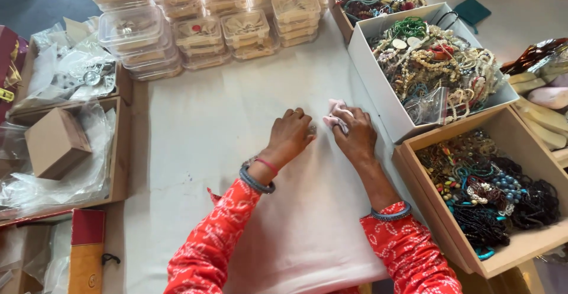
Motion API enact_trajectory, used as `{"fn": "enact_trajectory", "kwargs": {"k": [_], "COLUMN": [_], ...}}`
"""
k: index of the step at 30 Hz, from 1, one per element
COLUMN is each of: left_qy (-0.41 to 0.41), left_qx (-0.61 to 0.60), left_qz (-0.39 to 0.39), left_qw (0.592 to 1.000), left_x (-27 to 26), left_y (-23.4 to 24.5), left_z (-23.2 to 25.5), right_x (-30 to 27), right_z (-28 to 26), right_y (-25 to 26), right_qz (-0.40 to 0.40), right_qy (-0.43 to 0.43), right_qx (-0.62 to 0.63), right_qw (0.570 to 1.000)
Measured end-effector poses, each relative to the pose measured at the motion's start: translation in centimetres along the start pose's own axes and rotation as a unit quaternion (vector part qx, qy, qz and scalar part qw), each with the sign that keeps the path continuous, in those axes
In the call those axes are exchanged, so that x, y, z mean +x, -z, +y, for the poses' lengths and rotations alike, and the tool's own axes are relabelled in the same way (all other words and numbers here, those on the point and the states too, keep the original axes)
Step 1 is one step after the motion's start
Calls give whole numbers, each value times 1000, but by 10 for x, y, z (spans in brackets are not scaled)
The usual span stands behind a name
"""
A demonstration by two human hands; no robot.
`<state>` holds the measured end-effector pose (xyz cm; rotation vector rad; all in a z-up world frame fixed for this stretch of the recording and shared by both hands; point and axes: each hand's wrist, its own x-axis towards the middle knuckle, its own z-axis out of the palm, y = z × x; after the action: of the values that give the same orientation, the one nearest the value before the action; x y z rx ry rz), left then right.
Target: The person wipes a small plastic container with a pink cloth, then places it on a stack of similar containers. They then pick up a beaded necklace from a box, lay it on the table, and wipe it with the cloth.
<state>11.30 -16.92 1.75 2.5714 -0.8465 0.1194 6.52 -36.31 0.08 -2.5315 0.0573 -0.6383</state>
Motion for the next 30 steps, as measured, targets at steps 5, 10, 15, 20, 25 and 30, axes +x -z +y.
{"fn": "enact_trajectory", "kwargs": {"k": [5, 10, 15, 20, 25, 30], "left_qy": [-14, -37, -50, -35, -26, -34], "left_qx": [27, 42, 66, 61, -35, -182], "left_qz": [3, 5, -10, -9, 91, 242], "left_qw": [1000, 998, 997, 997, 995, 952], "left_x": [11, 9, 2, -3, -14, -37], "left_y": [-22, -32, -23, -10, 65, 148], "left_z": [-2, -11, -10, -20, -12, 2], "right_x": [2, 1, 1, 0, 0, 0], "right_z": [1, 2, 3, 2, 0, 1], "right_y": [-1, -3, -6, -3, 0, -3], "right_qz": [4, 4, 5, 7, 7, 16], "right_qy": [-3, 1, -2, 6, 13, 27], "right_qx": [-3, 4, -8, -4, 6, -8], "right_qw": [1000, 1000, 1000, 1000, 1000, 999]}}
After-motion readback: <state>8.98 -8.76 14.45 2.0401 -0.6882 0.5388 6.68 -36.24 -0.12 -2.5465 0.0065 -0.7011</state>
